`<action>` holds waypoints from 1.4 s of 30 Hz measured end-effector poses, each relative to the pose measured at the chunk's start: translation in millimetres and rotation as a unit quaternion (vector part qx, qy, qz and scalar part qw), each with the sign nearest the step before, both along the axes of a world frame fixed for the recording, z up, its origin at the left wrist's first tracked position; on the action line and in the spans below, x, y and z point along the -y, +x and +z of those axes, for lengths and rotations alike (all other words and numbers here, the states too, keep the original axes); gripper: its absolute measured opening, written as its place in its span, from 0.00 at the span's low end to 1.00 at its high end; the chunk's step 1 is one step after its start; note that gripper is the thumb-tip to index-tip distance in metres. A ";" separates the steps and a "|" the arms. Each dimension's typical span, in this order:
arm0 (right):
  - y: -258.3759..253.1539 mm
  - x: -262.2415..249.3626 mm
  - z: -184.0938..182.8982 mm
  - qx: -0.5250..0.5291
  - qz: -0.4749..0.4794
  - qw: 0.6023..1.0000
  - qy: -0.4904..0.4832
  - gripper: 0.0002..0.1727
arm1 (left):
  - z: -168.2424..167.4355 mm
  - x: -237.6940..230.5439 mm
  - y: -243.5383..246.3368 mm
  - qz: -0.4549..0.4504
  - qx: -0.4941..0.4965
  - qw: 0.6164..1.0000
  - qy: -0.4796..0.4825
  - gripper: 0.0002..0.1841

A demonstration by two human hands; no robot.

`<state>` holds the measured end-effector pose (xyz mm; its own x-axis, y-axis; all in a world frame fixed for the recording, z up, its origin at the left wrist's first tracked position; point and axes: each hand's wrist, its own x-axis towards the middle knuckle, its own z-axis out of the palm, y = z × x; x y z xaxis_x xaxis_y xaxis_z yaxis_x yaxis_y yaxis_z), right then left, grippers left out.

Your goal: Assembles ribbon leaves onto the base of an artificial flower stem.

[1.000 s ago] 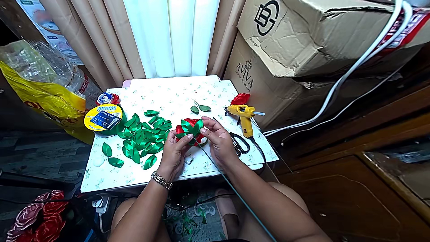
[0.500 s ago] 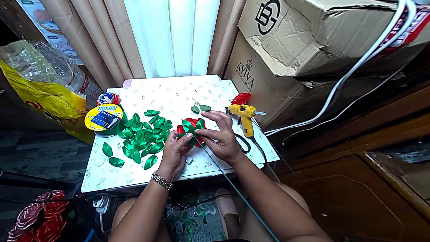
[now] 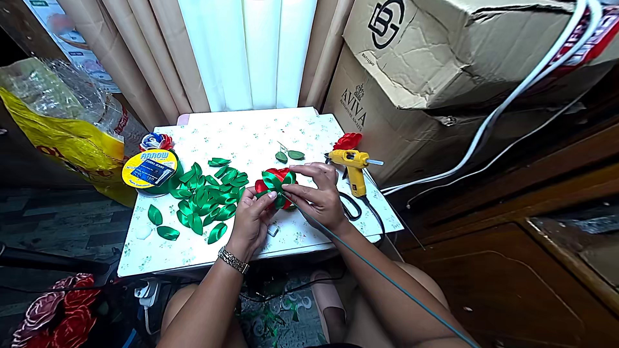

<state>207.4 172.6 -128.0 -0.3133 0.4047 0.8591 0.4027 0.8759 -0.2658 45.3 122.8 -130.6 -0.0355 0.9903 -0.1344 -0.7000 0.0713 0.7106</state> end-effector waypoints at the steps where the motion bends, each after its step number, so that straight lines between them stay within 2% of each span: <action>1: -0.4 0.4 -0.4 -0.001 0.000 1.000 -0.002 0.05 | -0.1 0.0 -0.1 -0.001 -0.001 1.000 0.000 0.09; 9: 5.2 1.3 8.0 -0.001 0.045 0.997 -0.057 0.11 | -0.4 -1.1 -0.7 -0.007 0.002 1.000 -0.007 0.08; 16: 19.1 -7.9 1.7 0.089 0.011 0.995 0.038 0.18 | -0.5 -0.8 -2.3 -0.009 0.007 1.000 -0.002 0.07; 24: 16.6 -6.1 -5.7 0.109 -0.032 0.990 0.078 0.16 | -1.2 -1.8 -3.1 -0.004 0.005 1.000 -0.004 0.09; 31: 16.7 -6.1 -2.1 0.088 0.016 0.995 0.045 0.19 | -2.6 -3.1 -5.4 -0.008 0.006 1.000 0.009 0.09; 42: 15.5 -7.4 -7.8 0.099 -0.005 0.993 0.063 0.19 | -3.1 -1.8 -7.3 -0.006 0.002 1.000 0.022 0.10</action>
